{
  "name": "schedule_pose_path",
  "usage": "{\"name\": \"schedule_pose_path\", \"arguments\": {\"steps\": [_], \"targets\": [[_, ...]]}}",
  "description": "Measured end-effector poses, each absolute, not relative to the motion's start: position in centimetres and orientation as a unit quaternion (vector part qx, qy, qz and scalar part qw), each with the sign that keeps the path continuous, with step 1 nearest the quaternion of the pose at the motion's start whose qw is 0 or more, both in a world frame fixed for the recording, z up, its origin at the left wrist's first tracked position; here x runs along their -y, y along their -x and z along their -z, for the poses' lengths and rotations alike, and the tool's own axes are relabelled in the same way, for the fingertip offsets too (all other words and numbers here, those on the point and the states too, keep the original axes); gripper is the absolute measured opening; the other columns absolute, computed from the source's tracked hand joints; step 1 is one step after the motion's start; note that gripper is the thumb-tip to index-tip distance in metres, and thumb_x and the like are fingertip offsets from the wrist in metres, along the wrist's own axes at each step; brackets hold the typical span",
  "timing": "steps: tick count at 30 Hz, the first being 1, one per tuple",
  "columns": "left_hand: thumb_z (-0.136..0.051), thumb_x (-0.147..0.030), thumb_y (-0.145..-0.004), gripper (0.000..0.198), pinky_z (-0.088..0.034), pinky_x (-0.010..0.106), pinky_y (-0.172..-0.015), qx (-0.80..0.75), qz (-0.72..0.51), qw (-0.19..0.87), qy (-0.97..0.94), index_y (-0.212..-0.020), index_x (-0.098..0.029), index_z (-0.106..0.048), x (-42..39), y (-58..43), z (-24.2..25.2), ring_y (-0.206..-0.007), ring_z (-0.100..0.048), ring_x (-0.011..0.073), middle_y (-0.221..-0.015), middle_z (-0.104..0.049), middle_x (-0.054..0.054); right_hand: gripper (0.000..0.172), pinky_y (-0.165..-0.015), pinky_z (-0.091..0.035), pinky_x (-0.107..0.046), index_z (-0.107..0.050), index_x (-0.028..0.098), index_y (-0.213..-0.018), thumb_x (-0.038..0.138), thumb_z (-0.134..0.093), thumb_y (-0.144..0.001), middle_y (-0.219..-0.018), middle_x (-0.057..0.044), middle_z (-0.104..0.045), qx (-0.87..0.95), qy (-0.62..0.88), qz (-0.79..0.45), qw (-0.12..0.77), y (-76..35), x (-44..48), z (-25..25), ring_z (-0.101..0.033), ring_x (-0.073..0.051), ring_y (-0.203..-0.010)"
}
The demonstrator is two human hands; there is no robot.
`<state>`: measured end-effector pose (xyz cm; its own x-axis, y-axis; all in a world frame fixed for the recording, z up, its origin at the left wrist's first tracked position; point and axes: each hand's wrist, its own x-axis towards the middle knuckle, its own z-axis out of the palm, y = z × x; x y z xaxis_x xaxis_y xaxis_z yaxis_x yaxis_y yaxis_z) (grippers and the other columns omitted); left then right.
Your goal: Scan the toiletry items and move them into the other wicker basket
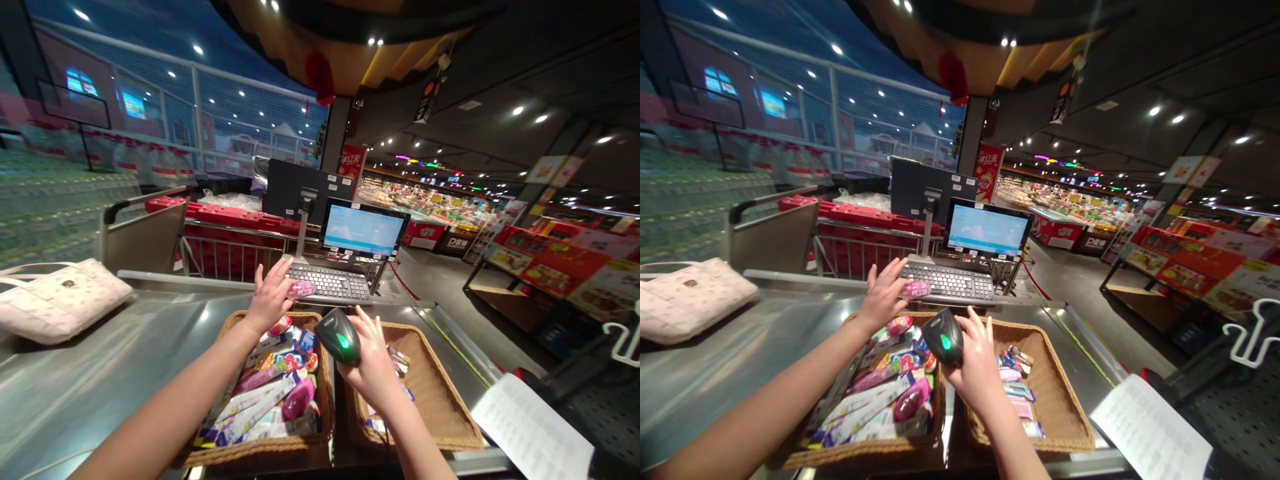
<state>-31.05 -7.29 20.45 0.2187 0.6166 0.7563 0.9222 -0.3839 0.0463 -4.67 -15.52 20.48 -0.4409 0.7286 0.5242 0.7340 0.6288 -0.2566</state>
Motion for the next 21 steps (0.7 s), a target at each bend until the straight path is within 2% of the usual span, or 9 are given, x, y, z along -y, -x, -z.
{"name": "schedule_pose_path", "arguments": {"steps": [21], "targets": [[-0.059, -0.020, -0.078, 0.014, -0.008, 0.063, -0.116, 0.524, 0.313, 0.158, 0.776, -0.091, -0.021, -0.059, 8.5, 34.0, -16.5, -0.141, -0.034, 0.0297, -0.153, -0.037, 0.012, 0.050, -0.112, -0.017, -0.068, -0.060, 0.021, -0.117, 0.016, -0.057, -0.067, -0.133, -0.011, -0.055, 0.845, 0.446, -0.031, 0.294, 6.1, 16.0, -20.2, -0.032, -0.037, -0.141]]}}
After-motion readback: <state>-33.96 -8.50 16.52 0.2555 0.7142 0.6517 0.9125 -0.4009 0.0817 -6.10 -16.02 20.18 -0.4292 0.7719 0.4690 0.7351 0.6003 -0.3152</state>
